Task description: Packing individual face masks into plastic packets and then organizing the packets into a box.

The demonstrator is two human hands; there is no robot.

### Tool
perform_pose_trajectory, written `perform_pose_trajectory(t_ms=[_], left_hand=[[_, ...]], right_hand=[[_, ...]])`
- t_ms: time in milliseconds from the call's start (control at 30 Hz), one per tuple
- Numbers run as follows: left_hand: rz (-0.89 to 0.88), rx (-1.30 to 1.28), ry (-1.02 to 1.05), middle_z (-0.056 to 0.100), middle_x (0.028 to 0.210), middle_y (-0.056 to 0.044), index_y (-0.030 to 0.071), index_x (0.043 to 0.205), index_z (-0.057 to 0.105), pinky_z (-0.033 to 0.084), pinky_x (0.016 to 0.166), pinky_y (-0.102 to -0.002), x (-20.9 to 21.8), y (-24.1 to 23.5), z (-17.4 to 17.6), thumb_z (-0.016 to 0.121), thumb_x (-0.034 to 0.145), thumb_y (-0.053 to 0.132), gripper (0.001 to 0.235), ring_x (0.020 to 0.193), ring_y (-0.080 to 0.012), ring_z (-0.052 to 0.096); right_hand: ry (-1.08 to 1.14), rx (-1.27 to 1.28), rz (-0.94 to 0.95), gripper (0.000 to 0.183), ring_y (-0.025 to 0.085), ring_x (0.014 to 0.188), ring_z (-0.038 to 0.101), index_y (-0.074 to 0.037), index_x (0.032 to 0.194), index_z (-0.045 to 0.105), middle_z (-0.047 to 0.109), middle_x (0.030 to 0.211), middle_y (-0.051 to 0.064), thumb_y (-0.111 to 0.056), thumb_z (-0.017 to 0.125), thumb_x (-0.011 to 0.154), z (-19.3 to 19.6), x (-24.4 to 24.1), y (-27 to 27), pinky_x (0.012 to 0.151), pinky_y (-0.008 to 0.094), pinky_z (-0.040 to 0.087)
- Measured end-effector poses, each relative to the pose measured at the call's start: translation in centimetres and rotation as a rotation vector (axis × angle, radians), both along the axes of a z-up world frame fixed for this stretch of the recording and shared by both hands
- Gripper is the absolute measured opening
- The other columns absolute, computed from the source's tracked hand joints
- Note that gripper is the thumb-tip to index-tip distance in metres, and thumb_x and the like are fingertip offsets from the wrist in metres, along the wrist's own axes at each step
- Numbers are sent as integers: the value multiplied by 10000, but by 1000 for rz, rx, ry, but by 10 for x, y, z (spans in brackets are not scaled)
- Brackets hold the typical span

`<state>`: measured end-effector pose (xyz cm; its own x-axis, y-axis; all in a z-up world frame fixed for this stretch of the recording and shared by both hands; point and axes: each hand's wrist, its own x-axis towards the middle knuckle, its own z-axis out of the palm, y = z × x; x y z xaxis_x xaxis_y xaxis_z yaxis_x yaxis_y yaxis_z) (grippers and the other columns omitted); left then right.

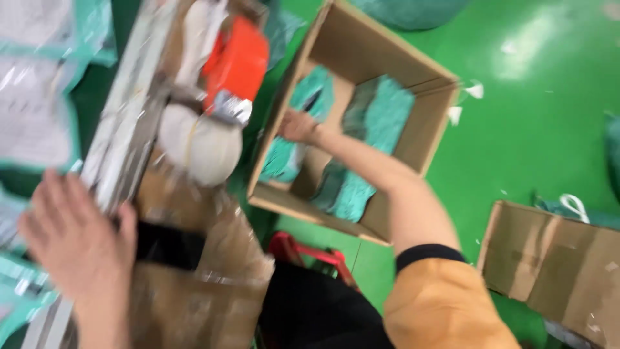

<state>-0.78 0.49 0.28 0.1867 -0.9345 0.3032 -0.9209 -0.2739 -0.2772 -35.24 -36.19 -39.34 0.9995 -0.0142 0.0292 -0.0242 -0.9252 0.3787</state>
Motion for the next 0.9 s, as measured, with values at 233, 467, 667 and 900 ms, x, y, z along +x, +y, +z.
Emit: perform_pose_trajectory(t_ms=[233, 467, 667, 900], left_hand=[[-30, -107, -39, 519, 1537, -192, -43, 1420, 549, 374, 1147, -441, 15, -10, -29, 672, 1019, 343, 570, 1373, -319, 496], [-31, -89, -78, 525, 1525, -195, -46, 1415, 562, 372, 1164, -449, 17, -10, -31, 692, 1002, 362, 595, 1344, -313, 511], [-17, -36, -146, 554, 1490, -186, -39, 1402, 593, 371, 1154, -442, 8, -20, -8, 747, 965, 378, 623, 1332, -291, 518], [0, 17, -221, 562, 1463, -166, -16, 1376, 604, 364, 1203, -435, -7, -29, 19, 763, 953, 415, 624, 1332, -267, 519]], right_hand=[[186, 139, -125, 469, 319, 1410, 437, -53, 1399, 493, 506, 1485, 153, -194, 480, 952, 106, 29, 18, 1205, 528, 254], [10, 170, -278, 484, 330, 1432, 434, -48, 1462, 473, 513, 1481, 161, -139, 505, 988, 172, 0, 57, 1186, 480, 332], [-362, 520, -666, 771, 390, 1436, 423, -35, 1455, 449, 412, 1530, 190, 50, 635, 712, 219, -5, 101, 1192, 486, 336], [-817, 988, -951, 692, 447, 1377, 417, -30, 1426, 434, 394, 1480, 240, 18, 719, 797, 176, -24, 128, 1155, 494, 387]])
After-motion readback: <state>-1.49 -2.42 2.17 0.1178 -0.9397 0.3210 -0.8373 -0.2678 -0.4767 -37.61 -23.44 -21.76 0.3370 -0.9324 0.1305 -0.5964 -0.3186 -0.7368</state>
